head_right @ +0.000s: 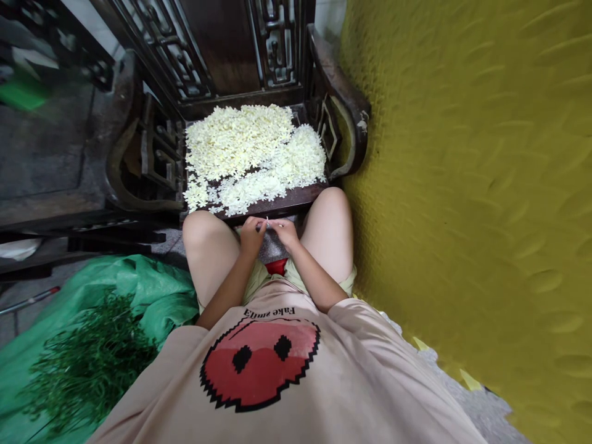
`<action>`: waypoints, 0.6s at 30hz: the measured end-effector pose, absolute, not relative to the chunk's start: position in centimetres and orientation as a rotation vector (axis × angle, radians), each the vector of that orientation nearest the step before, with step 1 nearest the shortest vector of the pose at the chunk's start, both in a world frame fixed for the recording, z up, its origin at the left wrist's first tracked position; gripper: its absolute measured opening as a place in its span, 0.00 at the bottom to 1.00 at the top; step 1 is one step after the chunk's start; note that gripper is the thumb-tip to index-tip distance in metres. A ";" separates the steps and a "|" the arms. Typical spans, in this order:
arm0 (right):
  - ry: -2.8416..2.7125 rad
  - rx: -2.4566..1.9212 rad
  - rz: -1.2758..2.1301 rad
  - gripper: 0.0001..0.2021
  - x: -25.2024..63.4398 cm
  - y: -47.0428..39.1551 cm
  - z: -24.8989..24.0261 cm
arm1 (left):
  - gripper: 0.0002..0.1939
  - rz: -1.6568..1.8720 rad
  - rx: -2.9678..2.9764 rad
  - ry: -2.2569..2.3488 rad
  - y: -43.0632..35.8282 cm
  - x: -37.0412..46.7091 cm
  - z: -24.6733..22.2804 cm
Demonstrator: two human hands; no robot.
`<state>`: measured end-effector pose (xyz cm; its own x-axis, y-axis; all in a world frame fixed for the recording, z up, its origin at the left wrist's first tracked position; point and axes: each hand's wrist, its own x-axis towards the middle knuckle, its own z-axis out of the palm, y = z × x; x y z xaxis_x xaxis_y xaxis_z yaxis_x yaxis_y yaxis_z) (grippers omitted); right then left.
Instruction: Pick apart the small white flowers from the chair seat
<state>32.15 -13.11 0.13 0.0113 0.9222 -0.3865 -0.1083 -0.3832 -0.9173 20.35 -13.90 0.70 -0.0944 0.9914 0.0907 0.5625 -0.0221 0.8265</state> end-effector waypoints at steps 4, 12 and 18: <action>-0.906 -1.479 1.459 0.17 32.2 -13.1 0.0 | 0.04 0.985 1.615 1.769 -13.9 20.9 0.5; -0.922 -1.458 1.516 0.18 32.0 -12.9 0.0 | 0.05 0.936 1.418 1.806 -13.7 20.5 0.5; -1.094 -1.388 1.526 0.21 32.1 -13.2 0.5 | 0.05 0.859 1.528 1.728 -13.7 20.6 0.4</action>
